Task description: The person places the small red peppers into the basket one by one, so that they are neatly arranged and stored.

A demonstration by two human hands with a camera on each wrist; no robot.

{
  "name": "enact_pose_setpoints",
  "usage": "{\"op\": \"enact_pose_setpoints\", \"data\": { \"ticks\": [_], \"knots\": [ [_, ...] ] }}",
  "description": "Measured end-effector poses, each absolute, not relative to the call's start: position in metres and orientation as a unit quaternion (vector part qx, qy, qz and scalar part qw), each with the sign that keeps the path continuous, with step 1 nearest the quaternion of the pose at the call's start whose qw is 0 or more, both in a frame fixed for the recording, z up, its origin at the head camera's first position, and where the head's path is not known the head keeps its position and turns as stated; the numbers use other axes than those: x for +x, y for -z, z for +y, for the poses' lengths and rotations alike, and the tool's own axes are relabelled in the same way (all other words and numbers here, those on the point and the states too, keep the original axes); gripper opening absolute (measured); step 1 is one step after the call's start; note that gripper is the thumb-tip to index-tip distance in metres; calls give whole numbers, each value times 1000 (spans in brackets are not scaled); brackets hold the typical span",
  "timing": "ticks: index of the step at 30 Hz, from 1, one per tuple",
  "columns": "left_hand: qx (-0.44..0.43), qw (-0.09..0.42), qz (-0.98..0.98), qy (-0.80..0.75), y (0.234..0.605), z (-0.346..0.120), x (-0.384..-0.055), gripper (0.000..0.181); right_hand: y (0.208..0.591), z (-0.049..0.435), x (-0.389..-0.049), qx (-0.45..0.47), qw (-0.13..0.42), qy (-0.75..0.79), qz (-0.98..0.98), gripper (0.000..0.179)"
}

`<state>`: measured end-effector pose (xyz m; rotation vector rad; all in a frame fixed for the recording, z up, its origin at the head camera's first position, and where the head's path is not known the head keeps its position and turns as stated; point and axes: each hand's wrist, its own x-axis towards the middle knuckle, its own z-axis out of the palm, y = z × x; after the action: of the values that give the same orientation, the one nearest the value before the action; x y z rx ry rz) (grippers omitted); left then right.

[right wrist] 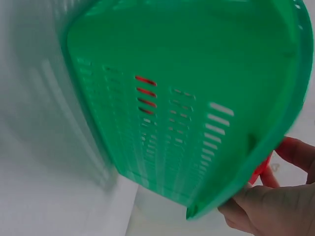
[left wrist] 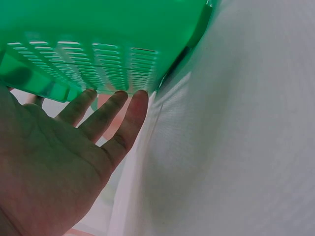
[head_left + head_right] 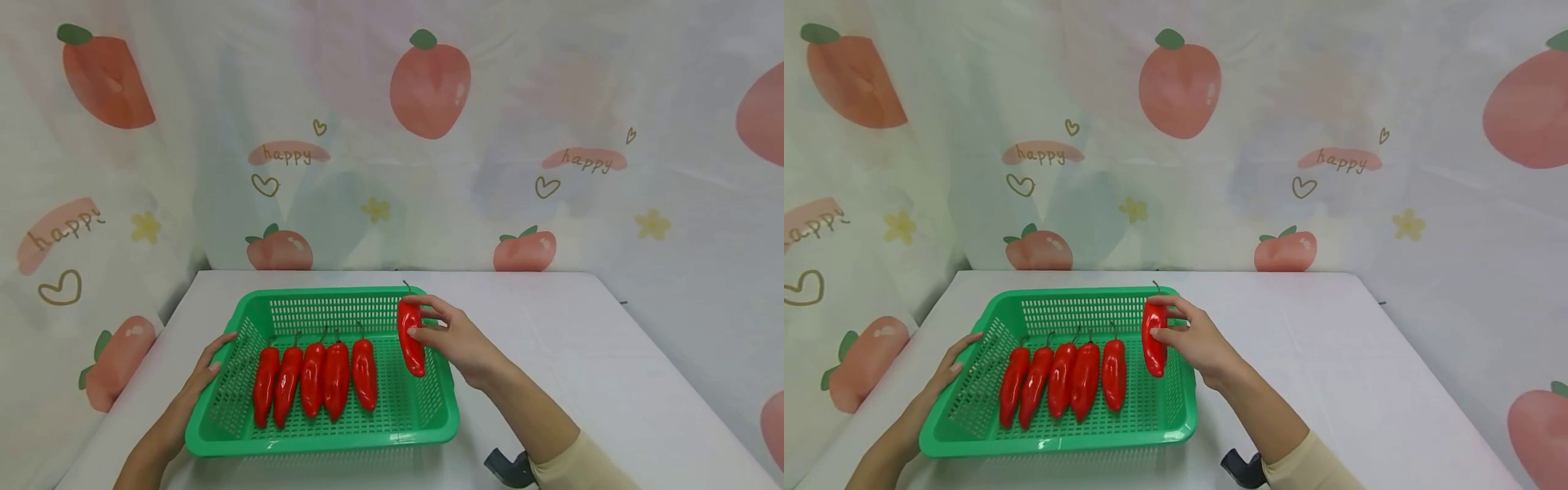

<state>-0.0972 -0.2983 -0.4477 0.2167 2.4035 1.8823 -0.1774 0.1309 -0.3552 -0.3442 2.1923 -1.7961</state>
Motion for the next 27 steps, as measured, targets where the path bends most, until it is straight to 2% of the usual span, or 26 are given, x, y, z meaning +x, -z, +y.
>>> {"op": "enact_pose_setpoints", "data": {
  "ticks": [11, 23, 27],
  "knots": [
    [72, 41, 790, -608, 449, -300, -98, 53, 364, 100, -170, -101, 146, 618, 766, 50],
    [69, 39, 793, -604, 447, -299, -99, 54, 381, 86, -171, -102, 140, 591, 788, 49],
    [68, 39, 793, -605, 447, -299, -99, 54, 384, 81, -172, -95, 153, 576, 798, 48]
  ]
}}
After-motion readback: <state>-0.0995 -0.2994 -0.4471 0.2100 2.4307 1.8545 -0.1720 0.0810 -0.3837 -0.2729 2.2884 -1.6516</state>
